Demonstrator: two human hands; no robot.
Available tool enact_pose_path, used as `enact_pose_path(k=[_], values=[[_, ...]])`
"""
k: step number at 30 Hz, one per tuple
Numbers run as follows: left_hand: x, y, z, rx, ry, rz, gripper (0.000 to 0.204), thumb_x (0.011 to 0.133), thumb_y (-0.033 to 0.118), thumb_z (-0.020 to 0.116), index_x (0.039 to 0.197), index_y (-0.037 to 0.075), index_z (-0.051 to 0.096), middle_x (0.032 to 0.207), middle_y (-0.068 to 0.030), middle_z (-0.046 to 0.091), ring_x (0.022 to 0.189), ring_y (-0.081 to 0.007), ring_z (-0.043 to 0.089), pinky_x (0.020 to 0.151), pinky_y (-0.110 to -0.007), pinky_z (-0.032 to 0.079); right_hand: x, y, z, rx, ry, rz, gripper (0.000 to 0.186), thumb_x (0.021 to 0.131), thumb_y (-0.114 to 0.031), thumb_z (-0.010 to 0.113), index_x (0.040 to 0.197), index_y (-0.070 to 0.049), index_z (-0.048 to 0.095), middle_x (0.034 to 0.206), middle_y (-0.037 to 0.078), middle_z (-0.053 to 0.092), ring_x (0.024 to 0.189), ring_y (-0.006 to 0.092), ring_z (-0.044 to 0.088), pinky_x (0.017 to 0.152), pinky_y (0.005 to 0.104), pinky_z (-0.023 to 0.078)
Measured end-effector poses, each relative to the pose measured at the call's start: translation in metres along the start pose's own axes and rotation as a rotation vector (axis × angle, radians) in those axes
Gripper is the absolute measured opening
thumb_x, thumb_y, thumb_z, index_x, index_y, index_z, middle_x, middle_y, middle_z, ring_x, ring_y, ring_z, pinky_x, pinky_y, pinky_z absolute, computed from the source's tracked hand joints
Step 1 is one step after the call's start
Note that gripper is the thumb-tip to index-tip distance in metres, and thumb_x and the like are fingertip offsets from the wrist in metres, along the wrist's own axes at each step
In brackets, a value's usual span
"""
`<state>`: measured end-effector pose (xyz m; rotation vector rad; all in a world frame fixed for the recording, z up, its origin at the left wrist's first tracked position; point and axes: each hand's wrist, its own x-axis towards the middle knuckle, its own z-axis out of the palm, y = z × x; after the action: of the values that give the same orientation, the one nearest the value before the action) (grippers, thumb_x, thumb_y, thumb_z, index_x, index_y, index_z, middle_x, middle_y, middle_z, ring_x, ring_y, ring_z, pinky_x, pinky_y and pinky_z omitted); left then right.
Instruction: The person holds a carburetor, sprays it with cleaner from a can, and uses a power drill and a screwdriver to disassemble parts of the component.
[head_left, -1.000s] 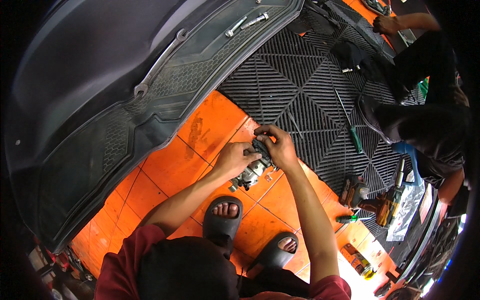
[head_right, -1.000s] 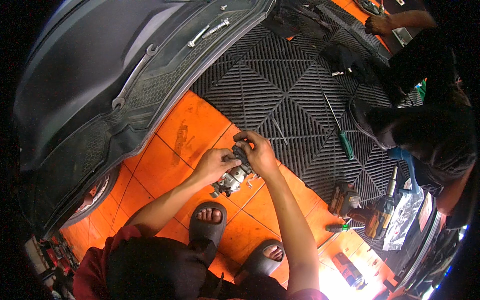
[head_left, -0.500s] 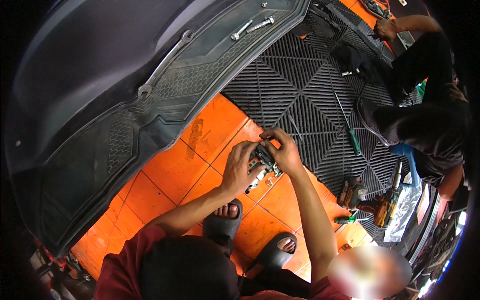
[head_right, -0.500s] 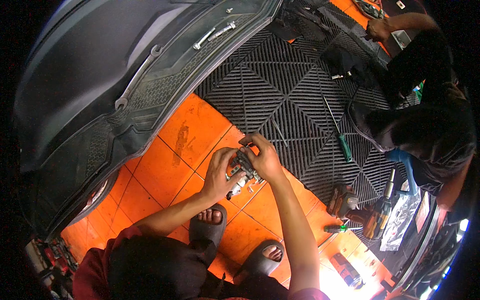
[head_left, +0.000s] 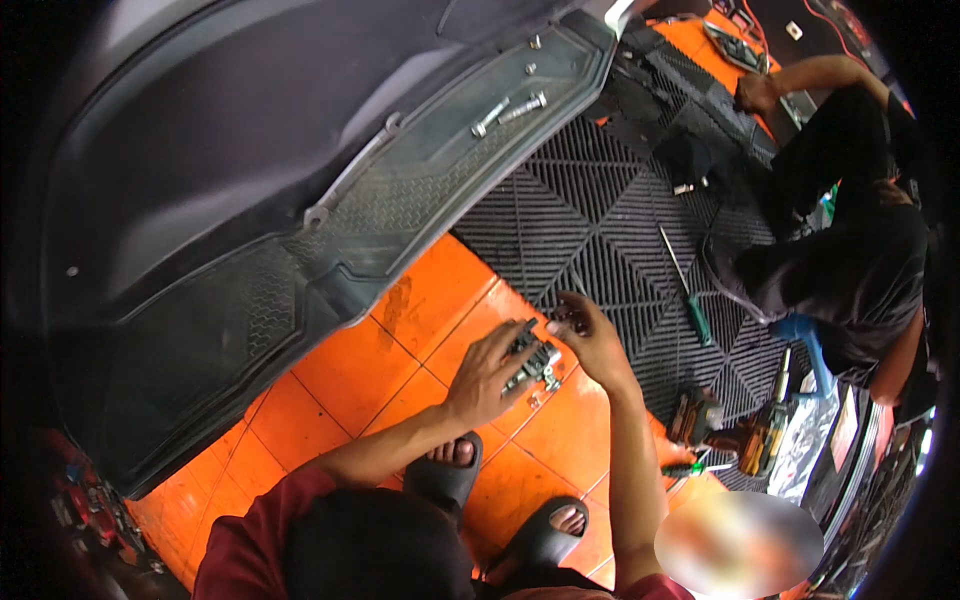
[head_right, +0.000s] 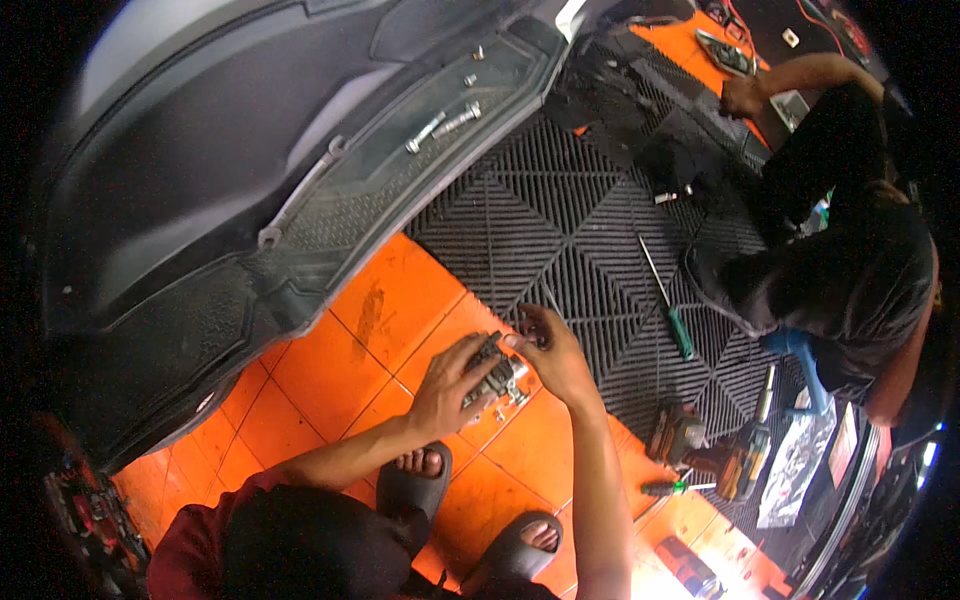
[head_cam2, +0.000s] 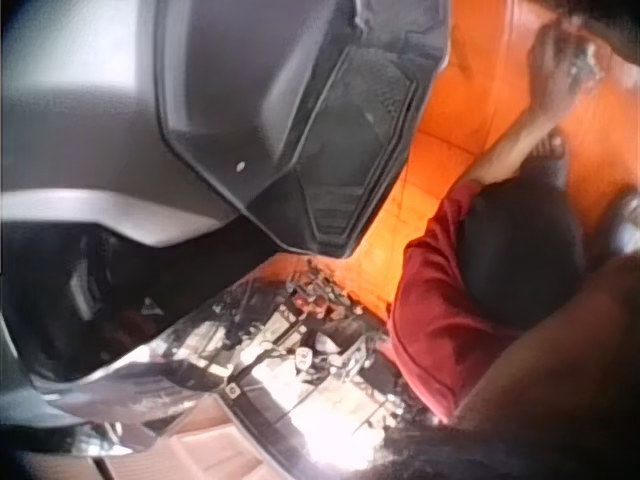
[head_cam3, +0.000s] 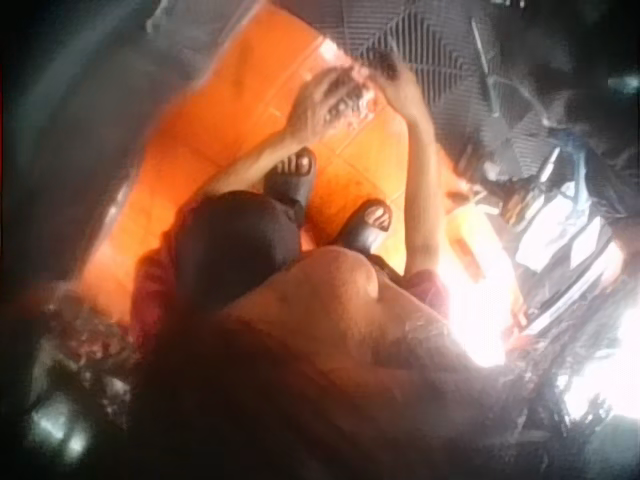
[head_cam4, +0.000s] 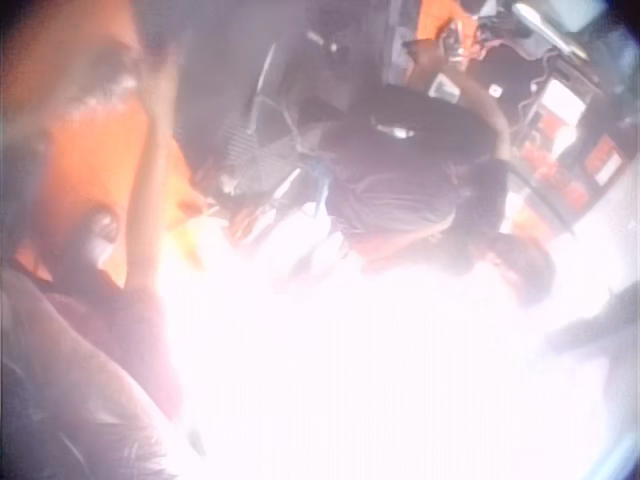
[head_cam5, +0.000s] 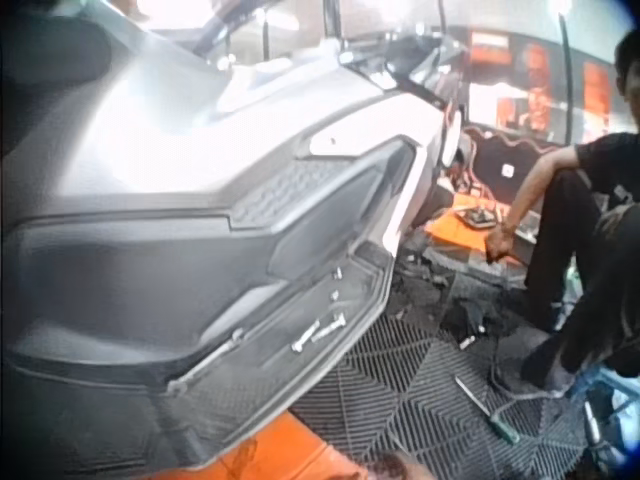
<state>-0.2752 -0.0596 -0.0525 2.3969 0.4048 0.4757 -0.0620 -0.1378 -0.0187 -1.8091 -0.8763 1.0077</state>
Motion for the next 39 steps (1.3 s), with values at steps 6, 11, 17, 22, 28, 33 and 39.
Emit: enact_pose_path(k=[6,11,17,22,28,33,39], values=[[-0.007,0.010,-0.001,0.181,-0.198,-0.027,0.087,0.090,0.056,0.065,0.155,0.005,0.037,0.163,-0.0191,0.027,0.150,-0.0392,0.024,0.115,-0.057,0.025,0.029,-0.127,-0.016,-0.069,0.456,-0.507,0.019,0.093,-0.009,0.071,0.109,0.001,0.071,0.098,0.013,0.073,0.089,0.0195,0.070,0.082,0.0330,0.054],[-0.011,0.009,0.004,0.216,-0.173,-0.041,0.095,0.086,0.062,0.069,0.157,0.010,0.034,0.164,-0.0199,0.021,0.148,-0.0410,0.024,0.113,-0.060,0.025,0.092,-0.218,-0.035,-0.464,0.539,-0.811,0.018,0.090,-0.020,0.071,0.098,-0.004,0.074,0.093,0.013,0.070,0.086,0.0356,0.068,0.077,0.0426,0.053],[-0.013,0.015,-0.002,0.162,-0.170,-0.073,0.103,0.079,0.063,0.075,0.158,0.012,0.033,0.158,-0.0208,0.026,0.144,-0.0394,0.028,0.109,-0.059,0.029,0.136,-0.254,-0.035,-0.813,0.509,-0.632,0.024,0.084,-0.027,0.073,0.097,-0.007,0.077,0.085,0.021,0.072,0.083,0.0403,0.071,0.079,0.0488,0.057],[-0.017,0.013,0.001,0.155,-0.148,-0.055,0.107,0.077,0.068,0.073,0.156,0.008,0.034,0.145,-0.0210,0.034,0.132,-0.0396,0.036,0.108,-0.056,0.028,0.130,-0.256,-0.038,-0.708,0.503,-0.575,0.026,0.088,-0.018,0.069,0.103,0.003,0.073,0.090,0.022,0.074,0.084,0.0314,0.073,0.081,0.0403,0.056],[-0.028,0.010,0.004,0.041,-0.090,-0.131,0.111,0.073,0.050,0.086,0.156,0.002,0.030,0.141,-0.0198,0.036,0.130,-0.0402,0.035,0.106,-0.056,0.028,0.091,-0.212,-0.067,-0.120,0.357,-0.480,0.026,0.084,-0.023,0.073,0.094,0.001,0.075,0.074,0.006,0.068,0.068,0.0148,0.061,0.067,0.0309,0.050],[-0.040,0.005,-0.004,0.014,-0.137,-0.183,0.109,0.075,0.042,0.086,0.158,0.006,0.026,0.142,-0.0208,0.036,0.131,-0.0411,0.035,0.105,-0.057,0.028,0.024,-0.080,-0.058,-0.185,-0.094,0.039,0.020,0.085,-0.014,0.072,0.095,0.002,0.075,0.082,0.007,0.071,0.079,0.0138,0.064,0.076,0.0314,0.052],[-0.042,0.003,-0.002,-0.035,-0.142,-0.213,0.105,0.077,0.039,0.084,0.158,0.007,0.025,0.141,-0.0225,0.035,0.131,-0.0419,0.036,0.105,-0.058,0.028,0.004,-0.028,-0.028,-0.197,-0.318,0.233,0.019,0.086,-0.012,0.073,0.096,0.004,0.074,0.085,0.011,0.075,0.081,0.0162,0.068,0.078,0.0329,0.054]])
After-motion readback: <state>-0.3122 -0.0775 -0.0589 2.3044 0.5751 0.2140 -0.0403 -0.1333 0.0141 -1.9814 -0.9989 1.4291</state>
